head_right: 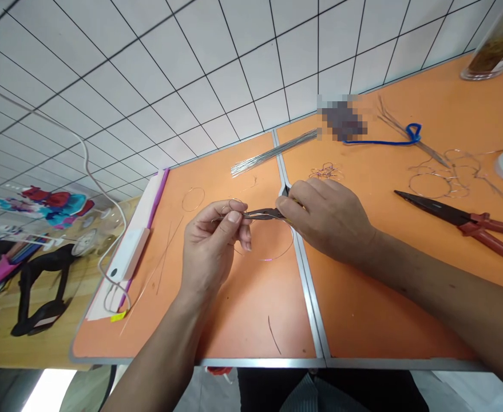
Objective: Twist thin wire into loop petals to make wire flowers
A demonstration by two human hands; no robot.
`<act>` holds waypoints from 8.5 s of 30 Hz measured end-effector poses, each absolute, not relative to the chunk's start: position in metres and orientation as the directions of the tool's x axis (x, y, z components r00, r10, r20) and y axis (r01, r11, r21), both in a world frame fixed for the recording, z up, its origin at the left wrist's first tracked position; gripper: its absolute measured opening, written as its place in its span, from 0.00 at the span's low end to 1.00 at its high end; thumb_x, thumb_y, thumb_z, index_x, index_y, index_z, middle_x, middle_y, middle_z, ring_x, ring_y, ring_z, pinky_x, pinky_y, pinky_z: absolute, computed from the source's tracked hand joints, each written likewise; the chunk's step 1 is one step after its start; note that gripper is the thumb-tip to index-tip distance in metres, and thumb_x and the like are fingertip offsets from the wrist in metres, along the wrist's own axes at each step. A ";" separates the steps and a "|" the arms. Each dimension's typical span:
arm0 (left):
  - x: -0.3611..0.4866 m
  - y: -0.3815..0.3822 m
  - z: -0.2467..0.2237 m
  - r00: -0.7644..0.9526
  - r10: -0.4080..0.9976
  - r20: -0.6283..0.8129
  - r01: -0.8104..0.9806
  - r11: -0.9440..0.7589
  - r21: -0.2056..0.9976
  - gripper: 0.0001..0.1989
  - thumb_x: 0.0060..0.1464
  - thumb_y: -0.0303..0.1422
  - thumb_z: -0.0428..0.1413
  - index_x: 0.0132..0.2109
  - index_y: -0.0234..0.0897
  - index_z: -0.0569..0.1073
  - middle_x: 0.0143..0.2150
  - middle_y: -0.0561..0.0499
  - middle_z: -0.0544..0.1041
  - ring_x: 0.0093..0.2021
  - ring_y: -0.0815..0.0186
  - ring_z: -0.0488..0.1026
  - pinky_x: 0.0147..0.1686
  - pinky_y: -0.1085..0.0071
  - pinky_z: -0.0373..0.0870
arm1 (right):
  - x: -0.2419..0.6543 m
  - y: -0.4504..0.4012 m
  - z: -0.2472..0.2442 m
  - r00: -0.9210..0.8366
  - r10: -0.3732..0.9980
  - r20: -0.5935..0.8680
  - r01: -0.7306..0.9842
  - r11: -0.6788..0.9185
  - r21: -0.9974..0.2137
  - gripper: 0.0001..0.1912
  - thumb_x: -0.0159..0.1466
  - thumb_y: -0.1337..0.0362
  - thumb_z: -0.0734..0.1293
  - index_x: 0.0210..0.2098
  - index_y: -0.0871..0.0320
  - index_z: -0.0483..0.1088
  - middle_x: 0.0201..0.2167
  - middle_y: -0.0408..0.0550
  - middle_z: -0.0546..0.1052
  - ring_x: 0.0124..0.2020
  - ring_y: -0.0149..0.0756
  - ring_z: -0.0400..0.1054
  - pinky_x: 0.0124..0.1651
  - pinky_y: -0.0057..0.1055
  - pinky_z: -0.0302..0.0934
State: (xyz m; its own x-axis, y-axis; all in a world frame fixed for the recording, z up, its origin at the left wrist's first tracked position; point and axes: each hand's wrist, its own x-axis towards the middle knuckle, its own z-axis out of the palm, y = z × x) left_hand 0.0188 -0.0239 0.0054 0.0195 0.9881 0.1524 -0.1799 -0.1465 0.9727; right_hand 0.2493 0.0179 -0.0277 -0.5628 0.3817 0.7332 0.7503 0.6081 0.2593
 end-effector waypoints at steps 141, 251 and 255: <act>0.026 -0.026 0.001 -0.029 0.996 0.089 -0.145 -0.092 0.985 0.16 0.67 0.46 0.67 0.44 0.37 0.82 0.34 0.48 0.86 0.26 0.66 0.83 0.25 0.72 0.79 | 0.245 0.014 -0.033 -0.599 0.385 0.702 0.700 0.678 0.225 0.18 0.82 0.55 0.63 0.39 0.58 0.76 0.32 0.49 0.77 0.34 0.41 0.65 0.37 0.38 0.52; 0.022 -0.023 0.001 0.031 0.998 0.052 -0.152 -0.047 0.987 0.16 0.65 0.45 0.68 0.40 0.36 0.81 0.32 0.48 0.86 0.24 0.68 0.80 0.23 0.75 0.73 | 0.245 0.006 -0.029 -0.602 0.424 0.677 0.688 0.706 0.170 0.20 0.79 0.56 0.66 0.32 0.58 0.72 0.26 0.45 0.72 0.27 0.34 0.61 0.29 0.36 0.43; 0.021 -0.021 0.003 0.011 0.999 0.038 -0.140 -0.036 0.990 0.18 0.64 0.48 0.69 0.40 0.36 0.80 0.32 0.48 0.86 0.24 0.68 0.79 0.23 0.74 0.73 | 0.242 0.008 -0.031 -0.583 0.497 0.643 0.698 0.711 0.083 0.14 0.79 0.58 0.65 0.38 0.58 0.75 0.32 0.49 0.77 0.33 0.39 0.66 0.33 0.36 0.49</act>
State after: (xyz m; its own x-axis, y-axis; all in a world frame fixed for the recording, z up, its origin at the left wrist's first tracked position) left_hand 0.0211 -0.0209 0.0030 0.0106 0.9992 0.0377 -0.1397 -0.0359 0.9895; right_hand 0.2425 0.0075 -0.0308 -0.5829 0.4969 0.6429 0.6982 0.7110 0.0834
